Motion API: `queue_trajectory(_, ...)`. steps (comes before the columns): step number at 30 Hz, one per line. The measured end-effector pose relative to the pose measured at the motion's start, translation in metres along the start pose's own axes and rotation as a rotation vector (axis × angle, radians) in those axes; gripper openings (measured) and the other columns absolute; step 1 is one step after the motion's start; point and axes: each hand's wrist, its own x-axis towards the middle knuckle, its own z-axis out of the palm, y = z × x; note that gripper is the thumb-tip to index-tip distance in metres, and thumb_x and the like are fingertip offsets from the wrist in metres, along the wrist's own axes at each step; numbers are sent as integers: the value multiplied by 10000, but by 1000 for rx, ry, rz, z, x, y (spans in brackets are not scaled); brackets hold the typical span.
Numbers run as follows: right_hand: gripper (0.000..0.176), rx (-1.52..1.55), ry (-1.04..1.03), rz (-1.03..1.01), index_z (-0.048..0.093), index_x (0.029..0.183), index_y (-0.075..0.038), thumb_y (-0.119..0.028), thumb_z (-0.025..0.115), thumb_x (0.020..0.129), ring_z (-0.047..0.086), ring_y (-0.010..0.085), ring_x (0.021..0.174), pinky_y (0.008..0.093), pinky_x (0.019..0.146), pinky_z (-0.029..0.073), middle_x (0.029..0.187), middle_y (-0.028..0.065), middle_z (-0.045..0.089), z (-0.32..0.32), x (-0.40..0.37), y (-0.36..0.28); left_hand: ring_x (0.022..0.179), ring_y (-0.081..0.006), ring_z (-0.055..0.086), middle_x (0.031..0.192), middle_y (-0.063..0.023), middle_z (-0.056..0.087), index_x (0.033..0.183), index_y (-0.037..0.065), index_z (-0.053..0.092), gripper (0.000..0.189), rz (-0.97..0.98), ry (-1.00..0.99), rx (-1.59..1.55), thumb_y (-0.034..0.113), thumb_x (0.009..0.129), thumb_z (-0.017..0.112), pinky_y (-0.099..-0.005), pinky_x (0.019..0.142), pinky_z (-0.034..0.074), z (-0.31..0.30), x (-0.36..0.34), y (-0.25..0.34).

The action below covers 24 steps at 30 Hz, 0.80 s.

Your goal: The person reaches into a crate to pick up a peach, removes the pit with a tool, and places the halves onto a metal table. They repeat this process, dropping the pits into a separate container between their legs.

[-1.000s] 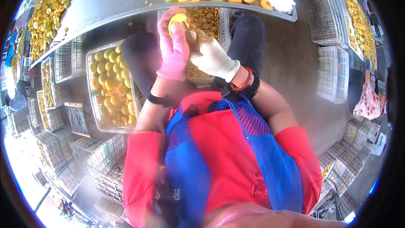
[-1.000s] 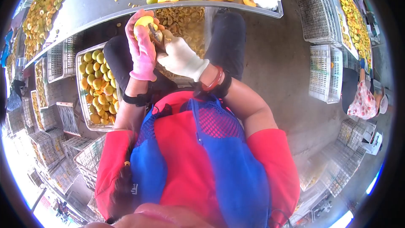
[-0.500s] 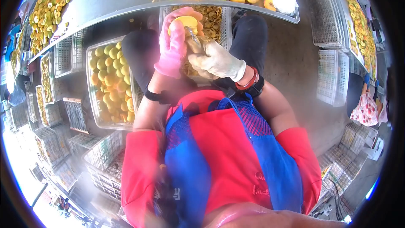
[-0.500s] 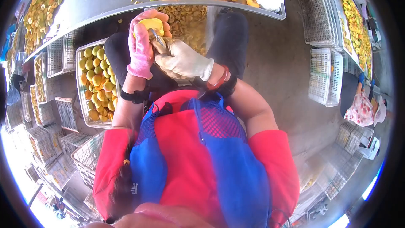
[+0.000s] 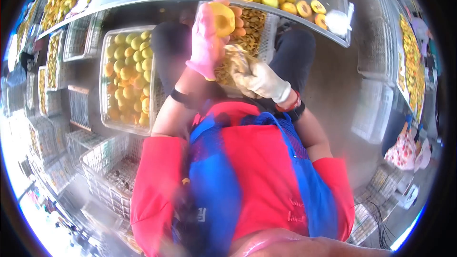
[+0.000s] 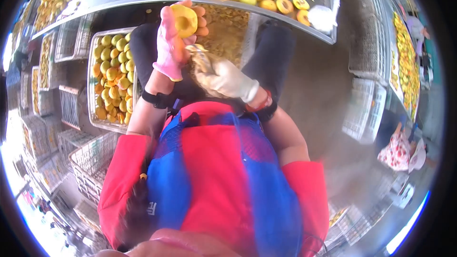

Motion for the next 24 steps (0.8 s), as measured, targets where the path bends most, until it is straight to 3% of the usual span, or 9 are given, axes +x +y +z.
queue_trajectory(4, 442, 13, 157, -128, 495, 1347, -115, -81, 592, 917, 533, 109, 595, 276, 531, 457, 824, 26, 587, -30, 8, 29, 763, -212, 673, 1028, -132, 680, 1241, 19, 503, 644, -32, 64, 97, 602, 995, 382, -314, 652, 551, -29, 2, 25)
queue_trajectory(6, 220, -985, 340, -400, 520, 1100, -15, -86, 585, 903, 606, 223, 568, 344, 524, 483, 741, 80, 621, -69, 37, 65, 782, -232, 678, 1010, -132, 677, 1251, 37, 491, 654, 62, 85, -78, 625, 988, 381, -344, 666, 561, -50, 1, 30)
queue_trajectory(8, 228, -1488, 372, -201, 508, 1054, 20, -124, 590, 897, 657, 341, 702, 392, 649, 511, 794, 191, 647, -90, 35, 84, 986, -262, 651, 1170, -142, 650, 1338, 46, 480, 712, 136, 87, -54, 651, 967, 416, -429, 852, 527, -82, -5, 46)
queue_trajectory(9, 305, -1181, 469, 96, 528, 1126, -17, -182, 600, 880, 615, 492, 884, 512, 698, 500, 964, 296, 637, -82, 38, 74, 1006, -258, 643, 1176, -136, 641, 1335, 46, 482, 693, 187, 126, -62, 633, 970, 433, -437, 861, 526, -100, -6, 51)
queue_trajectory(15, 291, -1120, 462, -161, 521, 1138, 4, -115, 613, 888, 645, 454, 757, 475, 632, 509, 847, 246, 656, -73, 41, 75, 1205, -167, 536, 1315, -81, 563, 1379, 60, 500, 504, 196, 750, 622, 405, 1012, 502, -285, 981, 460, -243, -34, 62)
queue_trajectory(18, 269, -1048, 501, 35, 532, 1131, 5, -130, 609, 912, 673, 341, 683, 403, 588, 511, 787, 207, 653, -63, 46, 71, 889, -91, 531, 1130, -29, 621, 1344, 51, 538, 517, 49, 1023, 676, 358, 944, 652, -219, 790, 435, -377, -44, 25)
queue_trajectory(20, 258, -1014, 495, 76, 538, 1120, 6, -131, 609, 913, 672, 306, 664, 389, 579, 508, 767, 196, 649, -64, 47, 75, 784, -170, 603, 1131, -104, 641, 1355, 43, 541, 627, -33, 1176, 1054, 398, 868, 714, -307, 768, 500, -437, -60, 23)
queue_trajectory(22, 266, -1043, 488, 80, 538, 1121, 15, -125, 608, 907, 668, 394, 731, 428, 614, 512, 817, 234, 653, -59, 48, 77, 1251, -371, 524, 1359, -248, 524, 1376, 60, 520, 686, -218, 1294, 1171, 447, 842, 710, -420, 1065, 418, -457, -70, 38)
queue_trajectory(24, 283, -1121, 456, 29, 534, 1131, 21, -126, 610, 902, 655, 439, 776, 449, 640, 512, 848, 256, 652, -65, 50, 86, 1309, -390, 453, 1418, -252, 453, 1417, 80, 467, 762, -385, 1384, 1309, 480, 824, 729, -445, 1092, 388, -479, -72, 49)
